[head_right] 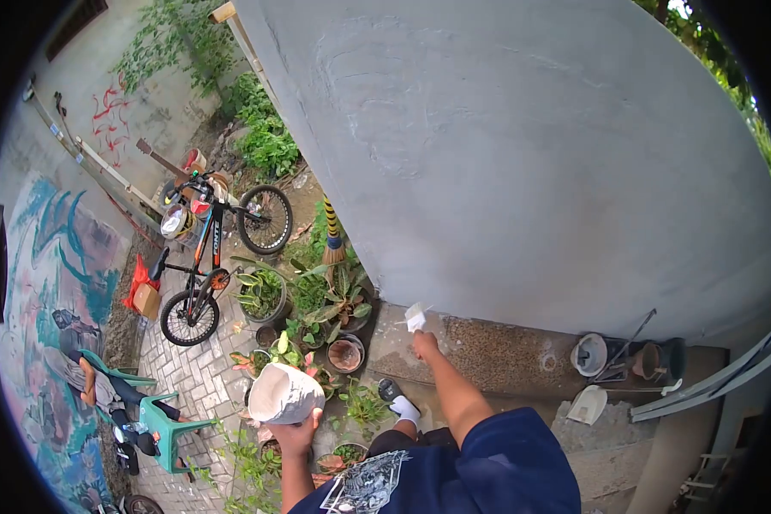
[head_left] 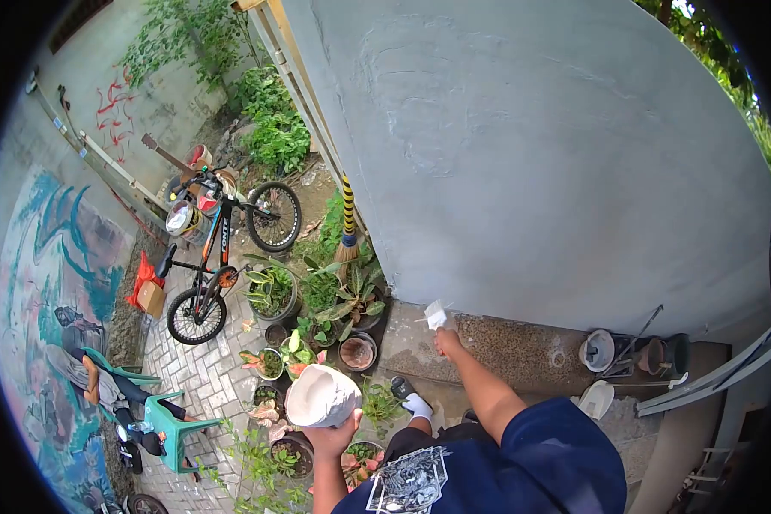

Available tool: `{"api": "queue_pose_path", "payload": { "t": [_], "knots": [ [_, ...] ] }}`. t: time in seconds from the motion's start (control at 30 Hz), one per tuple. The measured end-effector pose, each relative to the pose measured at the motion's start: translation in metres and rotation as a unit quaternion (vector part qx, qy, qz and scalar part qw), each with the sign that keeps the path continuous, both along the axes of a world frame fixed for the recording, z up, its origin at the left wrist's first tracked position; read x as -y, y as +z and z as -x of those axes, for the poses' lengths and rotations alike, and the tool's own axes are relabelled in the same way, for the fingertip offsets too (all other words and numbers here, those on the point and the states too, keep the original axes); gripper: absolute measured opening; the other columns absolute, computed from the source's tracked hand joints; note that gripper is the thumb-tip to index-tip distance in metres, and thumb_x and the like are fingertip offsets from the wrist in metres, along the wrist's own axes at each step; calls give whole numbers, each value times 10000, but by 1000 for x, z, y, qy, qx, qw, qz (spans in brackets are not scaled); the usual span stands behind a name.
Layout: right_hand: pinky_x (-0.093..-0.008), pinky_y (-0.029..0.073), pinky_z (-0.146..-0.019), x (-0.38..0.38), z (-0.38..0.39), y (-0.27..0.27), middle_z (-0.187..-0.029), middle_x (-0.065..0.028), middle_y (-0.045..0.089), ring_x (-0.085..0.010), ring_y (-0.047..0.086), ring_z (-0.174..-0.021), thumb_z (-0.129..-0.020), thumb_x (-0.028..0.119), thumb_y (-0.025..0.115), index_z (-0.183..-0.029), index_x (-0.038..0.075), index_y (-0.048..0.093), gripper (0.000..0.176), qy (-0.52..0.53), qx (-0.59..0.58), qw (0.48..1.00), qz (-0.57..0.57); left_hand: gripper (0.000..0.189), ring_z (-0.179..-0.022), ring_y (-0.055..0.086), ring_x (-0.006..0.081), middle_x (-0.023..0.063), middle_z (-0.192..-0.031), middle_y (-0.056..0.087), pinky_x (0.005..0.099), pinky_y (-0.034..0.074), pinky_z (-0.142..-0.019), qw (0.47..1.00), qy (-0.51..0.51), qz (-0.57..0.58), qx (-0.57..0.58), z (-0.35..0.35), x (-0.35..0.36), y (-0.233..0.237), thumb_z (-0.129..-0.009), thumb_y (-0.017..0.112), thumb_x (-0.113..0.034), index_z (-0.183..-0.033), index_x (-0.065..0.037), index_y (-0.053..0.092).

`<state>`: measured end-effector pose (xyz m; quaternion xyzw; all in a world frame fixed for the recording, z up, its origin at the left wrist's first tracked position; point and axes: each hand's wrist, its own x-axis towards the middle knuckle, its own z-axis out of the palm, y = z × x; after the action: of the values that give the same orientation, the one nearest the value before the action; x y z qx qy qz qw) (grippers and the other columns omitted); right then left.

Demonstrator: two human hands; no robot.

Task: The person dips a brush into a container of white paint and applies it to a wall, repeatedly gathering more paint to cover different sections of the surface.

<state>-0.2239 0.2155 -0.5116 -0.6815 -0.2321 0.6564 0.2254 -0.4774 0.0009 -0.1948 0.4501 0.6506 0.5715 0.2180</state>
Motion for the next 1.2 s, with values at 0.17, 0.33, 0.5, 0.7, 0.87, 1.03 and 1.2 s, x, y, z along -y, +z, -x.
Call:
{"api": "queue_pose_path", "payload": {
  "t": [0.17, 0.33, 0.5, 0.7, 0.87, 1.03, 1.2],
  "knots": [
    [-336, 405, -378, 168, -116, 29, -622, -58, 552, -159, 501, -439, -894, 224, 515, -913, 25, 589, 214, 111, 44, 993, -26, 1012, -1154, 530, 293, 183, -1283, 494, 417, 391, -1020, 965, -208, 23, -158, -67, -9, 11, -578, 869, -251, -1364, 20, 291],
    [-276, 342, -372, 295, -251, 82, -662, -20, 510, -107, 407, -438, -947, 220, 474, -1054, 98, 564, 186, -90, 10, 996, 23, 1011, -1186, 501, 255, 155, -1286, 467, 393, 381, -1025, 959, -281, -41, -3, -189, 9, 34, -583, 888, -221, -1368, -1, 290],
    [-243, 255, -330, 362, -375, 169, -638, -19, 504, -68, 348, -380, -971, 228, 444, -1183, 85, 536, 272, -291, 1, 952, -96, 998, -1233, 463, 241, 137, -1319, 446, 383, 361, -1045, 899, -420, -84, 88, -298, 49, 52, -624, 887, -226, -1391, -15, 284],
    [-183, 213, -382, 412, -426, 383, -683, 7, 504, -16, 314, -428, -961, 226, 482, -1232, 93, 513, 304, -280, 73, 890, -353, 1021, -1261, 442, 229, 119, -1328, 457, 376, 347, -1054, 806, -562, -53, 179, -372, 90, 68, -631, 882, -172, -1431, -46, 261],
    [-179, 300, -469, 438, -428, 532, -728, -1, 558, -24, 401, -519, -891, 201, 609, -1095, 17, 600, 275, -4, 213, 847, -487, 1010, -1267, 445, 217, 124, -1356, 449, 370, 358, -1046, 759, -626, -103, 150, -391, 98, 77, -642, 853, -70, -1437, -27, 231],
    [-253, 421, -536, 409, -411, 623, -701, -88, 607, -149, 546, -571, -753, 42, 702, -963, -29, 672, 224, 232, 295, 763, -526, 992, -1211, 498, 245, 150, -1292, 481, 376, 400, -1014, 783, -594, -158, 98, -388, 98, 105, -608, 856, -74, -1416, -13, 283],
    [-301, 486, -545, 378, -386, 658, -731, -104, 656, -257, 632, -598, -716, 55, 725, -950, 43, 706, 236, 365, 330, 681, -543, 1007, -1149, 544, 275, 171, -1247, 502, 394, 439, -967, 815, -534, -222, 35, -379, 101, 118, -579, 881, -134, -1386, 17, 299]
  ]
}}
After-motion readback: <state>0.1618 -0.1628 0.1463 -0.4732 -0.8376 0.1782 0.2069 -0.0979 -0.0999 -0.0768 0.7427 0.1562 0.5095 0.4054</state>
